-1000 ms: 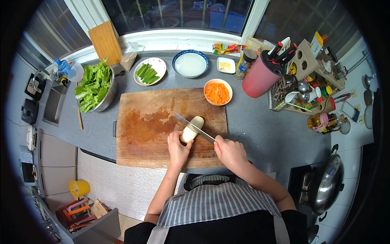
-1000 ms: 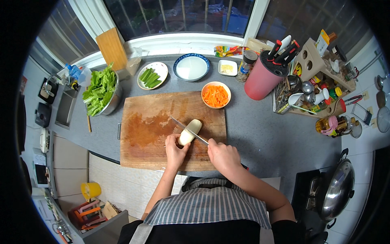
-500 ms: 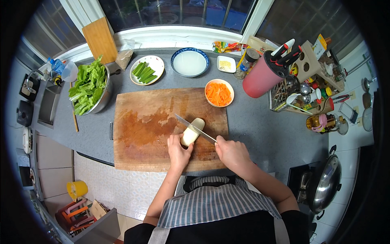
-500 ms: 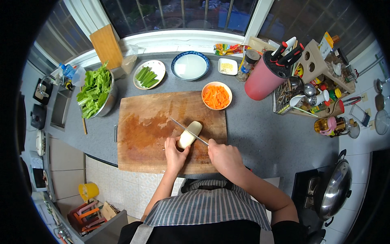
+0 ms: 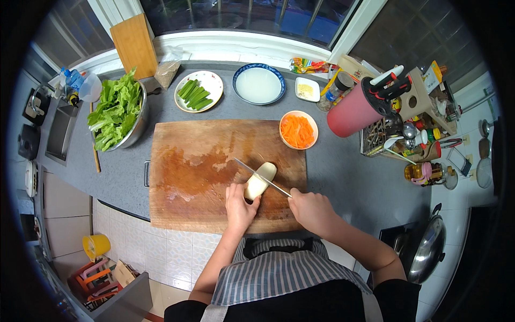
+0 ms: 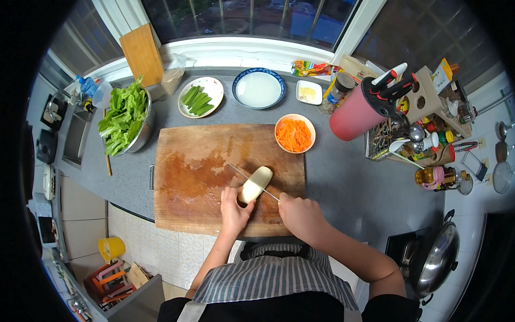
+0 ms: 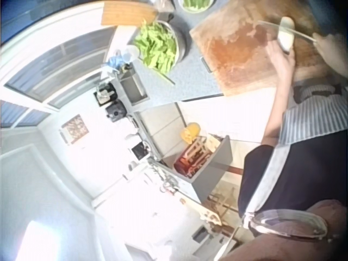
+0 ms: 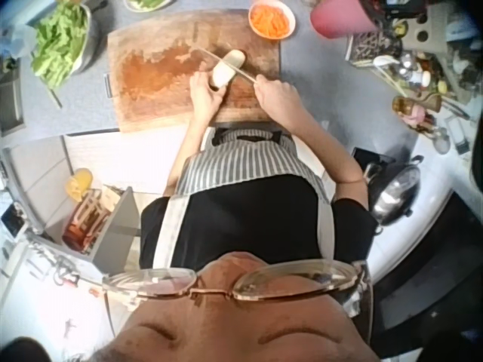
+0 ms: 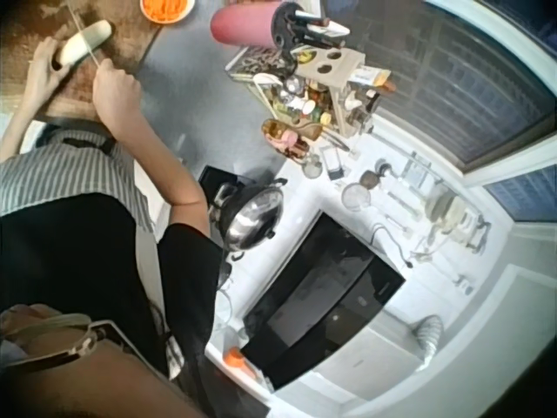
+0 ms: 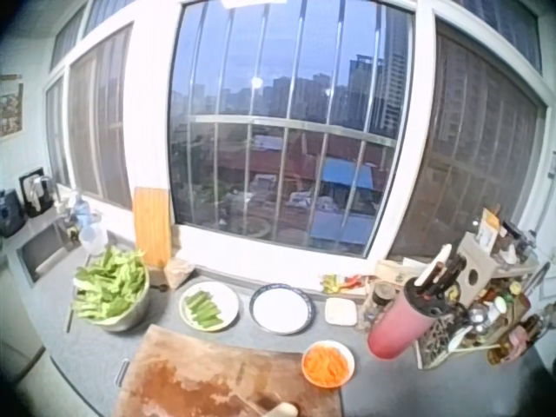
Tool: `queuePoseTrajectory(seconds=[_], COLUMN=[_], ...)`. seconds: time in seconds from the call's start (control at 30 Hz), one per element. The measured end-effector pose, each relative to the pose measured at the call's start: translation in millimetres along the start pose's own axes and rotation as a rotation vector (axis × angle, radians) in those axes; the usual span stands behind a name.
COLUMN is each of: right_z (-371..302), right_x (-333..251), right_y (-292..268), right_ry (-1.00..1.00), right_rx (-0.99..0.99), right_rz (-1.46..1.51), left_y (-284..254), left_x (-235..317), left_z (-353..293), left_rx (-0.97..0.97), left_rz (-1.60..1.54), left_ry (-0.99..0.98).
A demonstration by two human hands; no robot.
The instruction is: The person slices a carrot into thin strips on a wooden cutting board, then transfers the pieces into a small bowl. Next, the person slices a white root vegetable into thin strips on the same board.
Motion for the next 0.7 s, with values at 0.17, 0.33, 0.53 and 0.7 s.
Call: queuePoseTrajectory(seconds=[0.17,0.33,0.53,0.7], right_z=[5,12,35,36], right_x=[3,4,35,33], right_y=[3,10,65,60], right_ry=[0.005,-0.007,0.019,0.013], right_rx=[-0.038,-0.045,0.105,0.18], right_rz=[0.023,0.052,0.079,0.062], left_y=[-3,0,3,-1], left_x=[2,-2,1,7], left_z=[3,3,2,5], left_rx=[0.002,-0.045,-0.048,-0.087], left_rz=[-0.021,-0.018,-0.024,0.028], left_ry=[0.021,0.001,0.018,0.035])
Point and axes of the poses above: each hand's wrist, its own z-axis towards the middle knuckle, its own y-axis out of the palm, x = y × z, the point moved 8 cm from there along z, towards the middle knuckle, and after that the axes turned 7 degrees about z, right-handed, at the moved point
